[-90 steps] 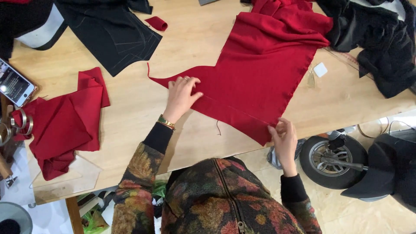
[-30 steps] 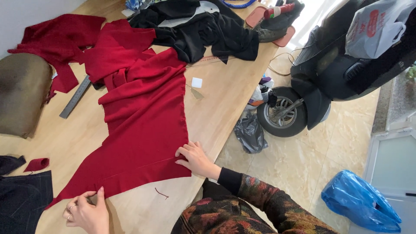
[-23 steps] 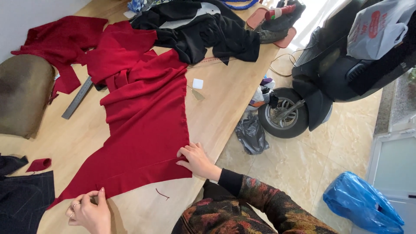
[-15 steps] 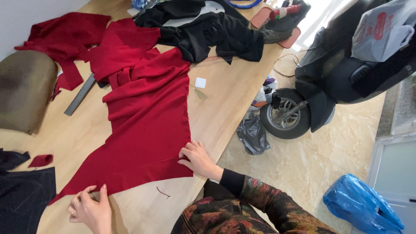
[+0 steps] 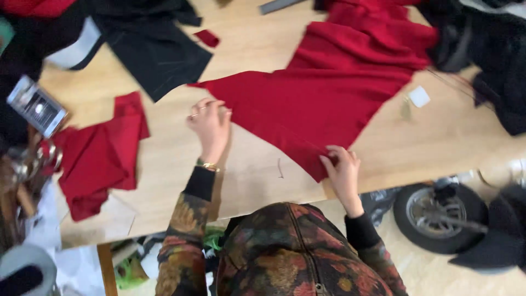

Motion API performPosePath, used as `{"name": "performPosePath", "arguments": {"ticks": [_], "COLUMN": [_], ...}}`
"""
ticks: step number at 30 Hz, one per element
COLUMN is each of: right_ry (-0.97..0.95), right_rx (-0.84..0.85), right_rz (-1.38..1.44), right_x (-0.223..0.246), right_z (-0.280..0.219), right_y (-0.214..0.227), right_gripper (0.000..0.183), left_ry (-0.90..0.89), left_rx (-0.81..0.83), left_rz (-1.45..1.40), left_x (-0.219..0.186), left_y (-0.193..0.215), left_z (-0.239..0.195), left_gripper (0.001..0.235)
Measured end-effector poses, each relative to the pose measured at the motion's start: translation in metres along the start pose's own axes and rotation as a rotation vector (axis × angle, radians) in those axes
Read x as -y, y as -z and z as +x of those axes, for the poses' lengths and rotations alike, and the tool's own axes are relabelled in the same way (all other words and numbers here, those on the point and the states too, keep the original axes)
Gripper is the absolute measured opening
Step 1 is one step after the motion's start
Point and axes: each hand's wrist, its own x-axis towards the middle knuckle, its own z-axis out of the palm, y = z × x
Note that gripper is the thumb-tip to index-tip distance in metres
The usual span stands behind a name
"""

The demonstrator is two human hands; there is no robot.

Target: Measuring, marking, and cutting red fabric components on a workbench in a garment factory.

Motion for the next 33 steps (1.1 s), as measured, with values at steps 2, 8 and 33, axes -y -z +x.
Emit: {"name": "performPosePath", "arguments": {"ticks": [2, 8, 33], "right_ry": [-0.131, -0.196, -0.404], "right_rx": [0.044, 0.121, 0.229], "right_rz": [0.008, 0.029, 0.089], "right_x": [-0.004, 0.008, 0.022], "right_z": [-0.004, -0.004, -0.003], "right_y": [0.001, 0.009, 0.023], "right_gripper": [0.027, 0.026, 0.033], "left_ry": [-0.049, -0.018, -0.052], "left_rx": [0.019, 0.12, 0.138], "left_rz": [-0.011, -0.045, -0.19], "left_x": [-0.004, -0.003, -0.003], "left_y": [-0.003, -0.027, -0.05], "left_z": [-0.004, -0.01, 0.021], "left_gripper": [0.032, 0.026, 0.041]}}
